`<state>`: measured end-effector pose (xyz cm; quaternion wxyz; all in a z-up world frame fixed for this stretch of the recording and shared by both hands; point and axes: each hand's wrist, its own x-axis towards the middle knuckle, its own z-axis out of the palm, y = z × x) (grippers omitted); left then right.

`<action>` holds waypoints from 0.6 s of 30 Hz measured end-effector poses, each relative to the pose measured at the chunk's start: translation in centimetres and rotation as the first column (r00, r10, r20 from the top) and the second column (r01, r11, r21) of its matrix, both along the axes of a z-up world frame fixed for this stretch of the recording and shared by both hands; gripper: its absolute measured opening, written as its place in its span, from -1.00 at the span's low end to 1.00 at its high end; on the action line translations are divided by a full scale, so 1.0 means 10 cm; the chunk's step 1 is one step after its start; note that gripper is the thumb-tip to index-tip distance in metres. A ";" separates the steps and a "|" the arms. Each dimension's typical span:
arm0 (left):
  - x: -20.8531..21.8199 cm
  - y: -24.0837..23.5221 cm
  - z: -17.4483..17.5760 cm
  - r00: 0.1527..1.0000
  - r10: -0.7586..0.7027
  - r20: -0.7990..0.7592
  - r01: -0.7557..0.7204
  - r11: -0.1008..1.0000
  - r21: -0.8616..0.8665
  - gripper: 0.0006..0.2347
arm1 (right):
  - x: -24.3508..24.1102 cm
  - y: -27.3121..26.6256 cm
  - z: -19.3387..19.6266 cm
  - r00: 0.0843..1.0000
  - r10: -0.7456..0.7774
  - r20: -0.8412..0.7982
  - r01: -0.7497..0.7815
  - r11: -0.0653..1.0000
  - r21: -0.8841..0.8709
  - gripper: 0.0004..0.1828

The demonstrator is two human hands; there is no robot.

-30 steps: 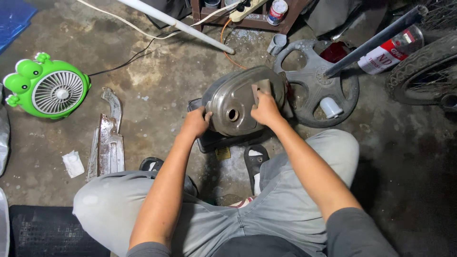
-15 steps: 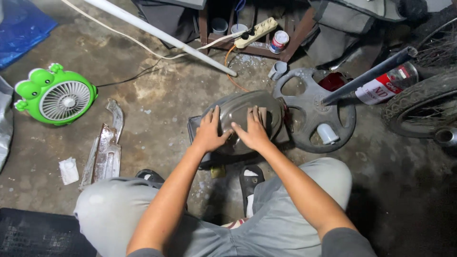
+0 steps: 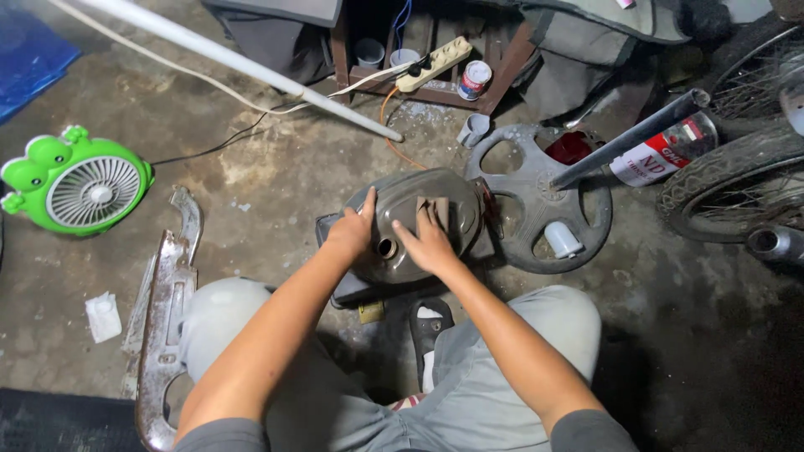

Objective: Sanding the exterior surface of a metal fuel tank by hand using sandpaper

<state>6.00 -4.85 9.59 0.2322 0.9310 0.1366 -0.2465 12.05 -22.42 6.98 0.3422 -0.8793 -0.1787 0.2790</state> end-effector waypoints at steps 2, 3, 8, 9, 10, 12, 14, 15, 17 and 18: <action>-0.03 -0.01 0.22 1.000 0.000 -0.011 0.000 0.999 -0.037 -0.21 | 0.11 0.02 0.22 0.999 -0.029 -0.035 0.028 0.999 -0.025 -0.02; -0.07 -0.02 0.32 1.000 0.008 -0.024 -0.009 0.997 -0.075 -0.16 | 0.13 0.02 0.32 0.996 -0.050 -0.072 0.046 0.998 -0.052 -0.04; -0.05 0.12 0.09 1.000 0.004 0.008 -0.002 0.989 -0.146 0.12 | 0.24 0.09 0.03 0.988 -0.120 -0.093 0.116 0.992 -0.045 -0.01; -0.03 0.15 -0.03 0.999 -0.004 0.034 0.009 0.985 -0.171 0.23 | 0.11 0.17 0.21 0.991 -0.096 -0.095 0.091 0.994 -0.053 -0.04; -0.02 0.18 -0.07 0.999 -0.003 0.040 0.010 0.986 -0.169 0.23 | 0.06 0.22 0.50 0.991 -0.095 -0.089 0.091 0.995 -0.051 -0.04; -0.07 0.22 -0.16 0.996 0.008 0.090 0.010 0.979 -0.204 0.27 | -0.10 0.30 1.07 0.989 -0.094 -0.117 0.087 0.994 -0.066 -0.08; -0.07 0.21 -0.20 0.996 0.024 0.084 -0.007 0.978 -0.206 0.27 | 0.30 0.21 0.45 0.986 -0.135 -0.100 0.128 0.989 -0.075 -0.06; -0.06 0.20 -0.21 0.996 0.041 0.082 -0.023 0.978 -0.209 0.28 | 0.50 0.14 0.14 0.981 -0.176 -0.078 0.169 0.982 -0.082 -0.03; -0.03 0.21 -0.27 0.995 0.045 0.087 -0.024 0.976 -0.218 0.29 | 0.16 0.30 0.64 0.976 -0.183 -0.122 0.173 0.981 -0.084 -0.03; -0.02 0.21 -0.31 0.993 0.067 0.092 -0.045 0.973 -0.226 0.30 | 0.01 0.39 0.89 0.971 -0.171 -0.166 0.159 0.984 -0.084 -0.03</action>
